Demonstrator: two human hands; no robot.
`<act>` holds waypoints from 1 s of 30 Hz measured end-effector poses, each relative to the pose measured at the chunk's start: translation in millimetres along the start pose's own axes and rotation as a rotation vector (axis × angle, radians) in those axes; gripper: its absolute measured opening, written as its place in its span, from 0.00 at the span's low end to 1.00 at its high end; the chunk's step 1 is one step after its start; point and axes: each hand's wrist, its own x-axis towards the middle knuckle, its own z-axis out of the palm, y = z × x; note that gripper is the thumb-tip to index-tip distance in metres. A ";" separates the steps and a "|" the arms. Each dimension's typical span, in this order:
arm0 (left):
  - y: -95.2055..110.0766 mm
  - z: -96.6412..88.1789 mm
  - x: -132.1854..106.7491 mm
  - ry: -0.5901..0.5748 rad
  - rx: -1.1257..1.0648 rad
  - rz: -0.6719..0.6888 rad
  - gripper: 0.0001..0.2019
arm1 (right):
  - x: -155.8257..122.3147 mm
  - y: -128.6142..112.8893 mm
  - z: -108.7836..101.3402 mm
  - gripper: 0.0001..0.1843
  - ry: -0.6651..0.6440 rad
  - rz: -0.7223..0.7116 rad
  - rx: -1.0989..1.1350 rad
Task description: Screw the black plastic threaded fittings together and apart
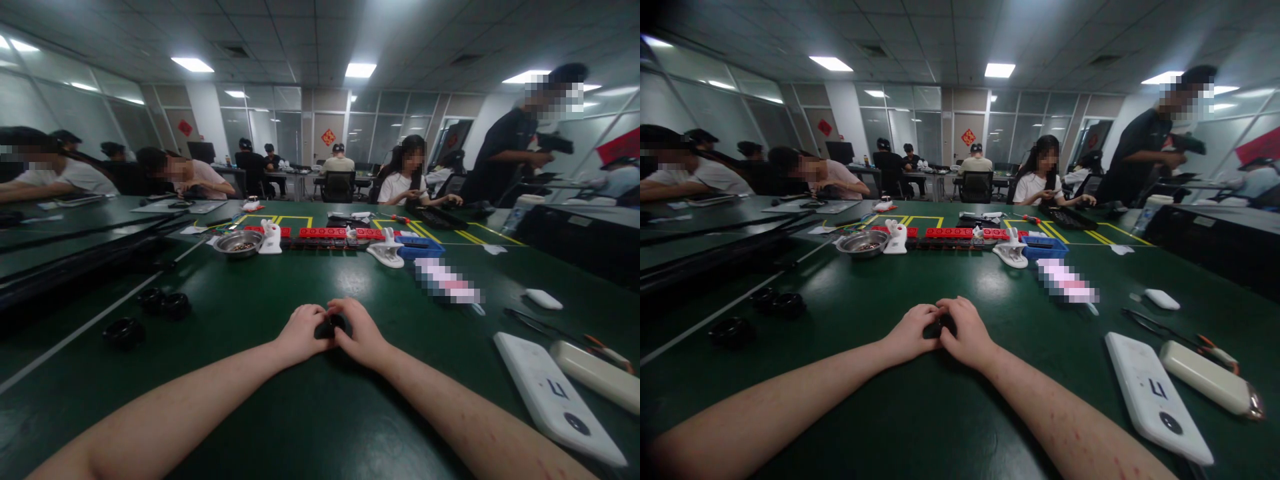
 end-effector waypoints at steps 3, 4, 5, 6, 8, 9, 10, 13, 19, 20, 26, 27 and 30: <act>-0.4 0.0 -0.4 0.004 0.008 -0.001 0.20 | -0.4 -0.8 0.2 0.25 0.022 0.020 -0.008; -0.8 0.1 -0.5 0.003 0.013 0.007 0.19 | 0.1 -0.8 0.3 0.23 0.050 0.054 -0.026; -1.3 0.5 -0.5 0.000 0.017 0.015 0.18 | 0.8 -0.8 0.3 0.21 0.073 0.091 -0.048; -1.8 1.0 -0.4 -0.003 0.021 0.020 0.18 | 1.7 -0.7 0.2 0.20 0.084 0.124 -0.070; -2.8 2.3 -0.1 -0.002 0.027 0.019 0.17 | 3.0 -0.6 0.0 0.17 0.064 0.158 -0.094; -3.3 2.9 0.1 -0.002 0.029 0.019 0.17 | 3.2 -0.7 -0.3 0.15 0.039 0.155 -0.083; -3.6 3.5 0.3 -0.003 0.030 0.019 0.18 | 3.0 -0.9 -0.5 0.14 0.014 0.139 -0.056; -4.2 4.4 0.6 0.004 0.023 0.011 0.20 | 1.2 -2.0 -1.2 0.21 -0.034 0.060 0.054; -3.4 2.6 -0.2 -0.009 0.038 0.022 0.17 | 1.9 -1.1 0.2 0.24 0.068 0.133 -0.017; -3.1 2.4 -0.3 -0.010 0.036 0.023 0.17 | 2.7 -0.5 0.7 0.24 0.074 0.165 -0.035; -1.4 1.3 0.5 -0.013 0.015 0.005 0.18 | 1.3 -1.3 1.2 0.20 -0.036 0.101 0.070; -1.1 1.1 0.6 -0.013 0.011 -0.006 0.19 | 0.4 -2.3 0.8 0.22 -0.048 0.066 0.094; -0.2 0.2 0.5 -0.014 0.017 -0.015 0.17 | -0.9 -3.8 0.0 0.27 -0.041 0.026 0.065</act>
